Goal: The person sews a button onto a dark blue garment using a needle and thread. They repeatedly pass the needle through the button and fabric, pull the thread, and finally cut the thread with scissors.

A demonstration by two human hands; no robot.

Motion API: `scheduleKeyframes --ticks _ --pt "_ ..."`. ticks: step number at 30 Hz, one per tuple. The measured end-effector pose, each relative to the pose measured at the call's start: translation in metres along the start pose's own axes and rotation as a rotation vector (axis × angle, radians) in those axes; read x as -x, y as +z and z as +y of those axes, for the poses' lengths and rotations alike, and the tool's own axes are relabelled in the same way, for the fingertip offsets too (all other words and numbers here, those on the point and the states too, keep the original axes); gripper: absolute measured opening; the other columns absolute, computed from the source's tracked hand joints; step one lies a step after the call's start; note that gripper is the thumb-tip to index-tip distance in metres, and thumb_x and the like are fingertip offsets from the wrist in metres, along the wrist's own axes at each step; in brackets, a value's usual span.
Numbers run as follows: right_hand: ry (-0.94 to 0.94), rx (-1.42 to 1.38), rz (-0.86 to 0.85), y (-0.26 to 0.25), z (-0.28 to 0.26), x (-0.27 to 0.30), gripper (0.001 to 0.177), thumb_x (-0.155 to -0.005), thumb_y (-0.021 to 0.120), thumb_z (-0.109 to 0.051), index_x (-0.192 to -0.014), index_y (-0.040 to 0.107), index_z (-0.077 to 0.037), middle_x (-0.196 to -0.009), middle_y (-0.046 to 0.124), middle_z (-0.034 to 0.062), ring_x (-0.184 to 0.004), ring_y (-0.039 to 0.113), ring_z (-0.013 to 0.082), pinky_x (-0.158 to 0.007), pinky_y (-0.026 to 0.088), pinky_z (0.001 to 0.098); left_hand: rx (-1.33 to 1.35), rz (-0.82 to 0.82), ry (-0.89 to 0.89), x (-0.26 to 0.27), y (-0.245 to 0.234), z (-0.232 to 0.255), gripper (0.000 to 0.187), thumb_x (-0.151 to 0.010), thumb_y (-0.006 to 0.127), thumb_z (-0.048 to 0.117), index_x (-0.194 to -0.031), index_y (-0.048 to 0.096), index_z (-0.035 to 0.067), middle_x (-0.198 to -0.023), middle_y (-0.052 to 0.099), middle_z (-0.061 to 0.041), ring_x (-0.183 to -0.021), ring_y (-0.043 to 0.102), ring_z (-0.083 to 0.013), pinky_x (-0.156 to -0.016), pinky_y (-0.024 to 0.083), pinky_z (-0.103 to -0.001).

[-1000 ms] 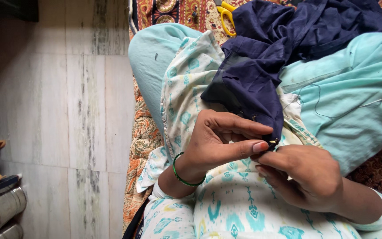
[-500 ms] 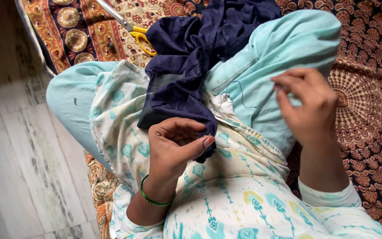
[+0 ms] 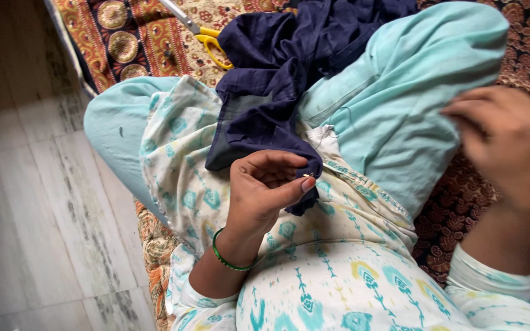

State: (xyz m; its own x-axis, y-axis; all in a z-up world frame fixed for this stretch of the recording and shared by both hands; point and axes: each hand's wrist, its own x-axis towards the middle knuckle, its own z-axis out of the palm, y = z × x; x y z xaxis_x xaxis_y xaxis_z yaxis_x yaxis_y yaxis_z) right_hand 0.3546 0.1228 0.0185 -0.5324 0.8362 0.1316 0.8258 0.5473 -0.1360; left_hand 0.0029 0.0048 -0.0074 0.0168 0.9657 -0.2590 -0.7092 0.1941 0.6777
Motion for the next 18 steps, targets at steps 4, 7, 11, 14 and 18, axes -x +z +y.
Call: scheduleKeyframes --ticks 4,7,11,14,18 --pt "0.248 -0.302 0.097 -0.011 0.0 0.019 0.012 -0.108 0.066 -0.001 -0.12 0.071 -0.002 -0.111 0.065 0.0077 -0.097 0.061 0.0154 -0.09 0.049 0.0246 0.031 -0.03 -0.03 0.002 0.005 0.004 0.028 -0.083 0.083 -0.01 -0.109 0.073 -0.008 -0.097 0.077 -0.015 -0.084 0.074 -0.0145 -0.077 0.061 -0.025" --pt "0.114 -0.522 0.128 -0.024 -0.038 0.019 0.013 -0.107 0.069 0.005 -0.118 0.07 -0.001 -0.101 0.063 0.0054 -0.086 0.057 0.0122 -0.08 0.047 0.0199 0.043 -0.054 -0.069 0.005 0.011 0.006 0.027 -0.084 0.082 -0.01 -0.11 0.073 -0.008 -0.098 0.077 -0.014 -0.085 0.075 -0.0146 -0.078 0.062 -0.025" --pt "0.003 -0.74 0.048 -0.031 -0.11 0.003 0.038 -0.078 0.073 0.012 -0.112 0.075 -0.005 -0.082 0.055 0.0023 -0.069 0.048 0.011 -0.056 0.038 0.0214 -0.012 -0.08 -0.053 0.014 0.014 0.012 0.028 -0.086 0.082 -0.01 -0.113 0.073 -0.008 -0.1 0.077 -0.014 -0.089 0.075 -0.0146 -0.084 0.062 -0.026" --pt "-0.154 -0.748 -0.033 -0.036 -0.137 -0.02 0.048 -0.072 0.073 0.012 -0.116 0.075 -0.007 -0.075 0.047 0.0007 -0.068 0.048 0.0114 -0.059 0.038 0.027 -0.011 -0.094 -0.041 0.02 0.015 0.018 0.03 -0.086 0.082 -0.009 -0.114 0.072 -0.009 -0.102 0.077 -0.014 -0.091 0.075 -0.0148 -0.082 0.062 -0.025" --pt "-0.263 -0.782 -0.062 -0.044 -0.15 -0.031 0.048 -0.073 0.074 0.008 -0.119 0.072 -0.006 -0.075 0.045 -0.0002 -0.067 0.048 0.01 -0.059 0.039 0.0266 0.024 -0.113 -0.092 0.027 0.015 0.025 0.03 -0.088 0.082 -0.009 -0.117 0.073 -0.011 -0.097 0.077 -0.015 -0.086 0.072 -0.0138 -0.077 0.06 -0.024"
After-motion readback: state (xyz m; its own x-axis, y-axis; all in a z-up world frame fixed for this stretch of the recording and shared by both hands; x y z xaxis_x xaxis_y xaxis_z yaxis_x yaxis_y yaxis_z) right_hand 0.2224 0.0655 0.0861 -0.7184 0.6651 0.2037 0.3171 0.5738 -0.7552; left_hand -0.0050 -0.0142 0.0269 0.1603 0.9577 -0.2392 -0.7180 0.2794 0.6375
